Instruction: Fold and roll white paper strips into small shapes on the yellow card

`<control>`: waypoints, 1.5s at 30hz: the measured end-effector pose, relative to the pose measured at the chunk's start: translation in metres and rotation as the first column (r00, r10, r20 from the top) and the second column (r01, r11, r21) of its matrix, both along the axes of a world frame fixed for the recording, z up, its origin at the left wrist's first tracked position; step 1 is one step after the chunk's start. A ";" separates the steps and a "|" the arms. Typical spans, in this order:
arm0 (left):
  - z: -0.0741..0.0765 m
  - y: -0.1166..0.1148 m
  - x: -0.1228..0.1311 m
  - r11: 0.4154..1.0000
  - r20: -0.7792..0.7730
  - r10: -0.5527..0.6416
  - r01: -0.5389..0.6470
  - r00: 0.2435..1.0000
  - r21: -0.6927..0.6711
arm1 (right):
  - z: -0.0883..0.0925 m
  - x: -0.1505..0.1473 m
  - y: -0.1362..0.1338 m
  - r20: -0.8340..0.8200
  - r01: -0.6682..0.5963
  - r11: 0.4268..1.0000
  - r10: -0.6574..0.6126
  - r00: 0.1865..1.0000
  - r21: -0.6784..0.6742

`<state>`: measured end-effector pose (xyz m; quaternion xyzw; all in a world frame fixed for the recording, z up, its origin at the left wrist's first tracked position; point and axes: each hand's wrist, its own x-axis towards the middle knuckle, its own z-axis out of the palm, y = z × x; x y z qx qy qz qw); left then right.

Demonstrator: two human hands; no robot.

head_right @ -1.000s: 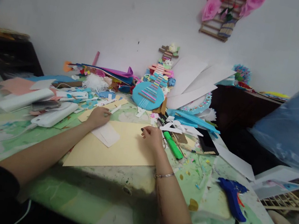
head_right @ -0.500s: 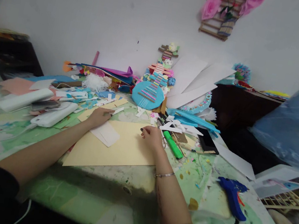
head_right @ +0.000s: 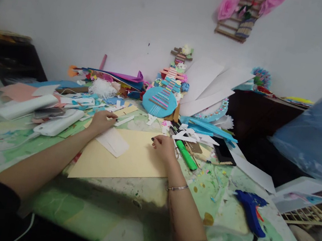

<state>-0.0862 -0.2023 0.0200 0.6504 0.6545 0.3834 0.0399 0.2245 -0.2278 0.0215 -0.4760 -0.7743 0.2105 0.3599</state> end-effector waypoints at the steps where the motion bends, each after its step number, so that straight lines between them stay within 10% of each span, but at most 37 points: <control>1: 0.001 -0.001 -0.004 0.999 0.012 -0.034 0.035 0.999 -0.037 | 0.000 0.000 0.000 -0.003 -0.004 1.000 0.004 1.000 -0.003; 5: 0.004 -0.007 -0.023 0.911 0.107 -0.268 0.288 0.957 -0.294 | 0.000 0.000 0.000 -0.011 -0.011 1.000 0.011 1.000 -0.010; 14: 0.002 -0.008 -0.032 0.874 0.164 -0.283 0.325 0.945 -0.362 | 0.000 -0.001 0.000 -0.009 -0.014 1.000 0.013 1.000 -0.022; 27: 0.017 -0.020 -0.013 0.883 0.263 -0.316 0.384 0.912 -0.270 | 0.001 -0.001 -0.001 -0.014 -0.033 0.999 0.033 0.999 -0.020; 39: 0.017 -0.042 0.064 0.739 0.627 -0.518 0.673 0.582 -0.014 | 0.004 -0.022 -0.016 -0.152 -0.334 0.939 0.320 0.935 -0.077; 45: 0.014 -0.049 0.089 0.767 0.680 -0.517 0.634 0.519 0.100 | -0.004 -0.036 -0.016 -0.116 -0.290 0.955 0.281 0.953 -0.069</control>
